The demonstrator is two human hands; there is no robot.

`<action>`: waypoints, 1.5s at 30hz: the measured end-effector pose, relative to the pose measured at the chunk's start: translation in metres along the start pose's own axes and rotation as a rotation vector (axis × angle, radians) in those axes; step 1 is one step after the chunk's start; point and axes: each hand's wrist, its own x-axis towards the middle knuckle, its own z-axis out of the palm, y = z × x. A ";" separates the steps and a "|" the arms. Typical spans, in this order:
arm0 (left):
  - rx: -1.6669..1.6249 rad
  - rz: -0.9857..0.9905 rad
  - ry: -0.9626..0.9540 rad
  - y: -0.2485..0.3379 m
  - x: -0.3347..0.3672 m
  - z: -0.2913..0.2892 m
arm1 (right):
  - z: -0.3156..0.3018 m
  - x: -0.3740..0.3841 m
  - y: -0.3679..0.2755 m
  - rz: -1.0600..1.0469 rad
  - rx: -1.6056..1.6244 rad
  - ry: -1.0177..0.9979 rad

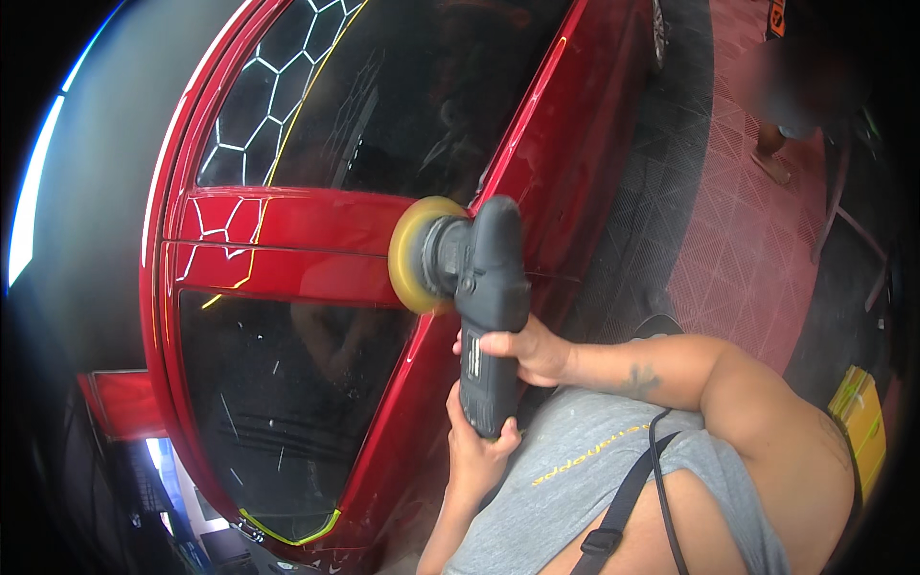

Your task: The person uses a rotary polisher with a yellow pad to polish the red car's paint, moving from the front bumper and headlight area along the side fender and door to the rear quarter panel and trunk. The person holds the polisher with both hands and applies it in overlapping passes across the body panels.

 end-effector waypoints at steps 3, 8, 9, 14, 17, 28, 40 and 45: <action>-0.013 -0.135 -0.050 -0.001 -0.016 -0.001 | 0.000 -0.009 0.000 0.085 -0.036 -0.073; 0.002 -0.041 -0.051 -0.011 -0.010 0.009 | -0.008 -0.008 -0.009 0.046 -0.100 -0.067; -0.026 -0.067 -0.052 -0.011 -0.007 0.014 | -0.008 -0.009 -0.012 0.030 -0.097 -0.039; -0.138 -0.127 -0.069 -0.009 0.011 0.029 | -0.022 -0.008 -0.025 0.053 -0.101 0.035; -0.108 -0.137 -0.084 -0.014 -0.002 0.027 | -0.025 -0.013 -0.019 0.106 -0.152 -0.040; -0.168 -0.166 -0.076 -0.019 -0.015 0.024 | -0.025 -0.014 -0.022 0.140 -0.179 -0.105; -0.285 -0.152 -0.095 -0.046 -0.031 0.034 | -0.023 -0.030 -0.008 0.059 -0.508 0.028; -0.350 -0.021 -0.099 -0.042 0.039 0.084 | -0.059 -0.017 -0.047 0.067 -0.280 0.172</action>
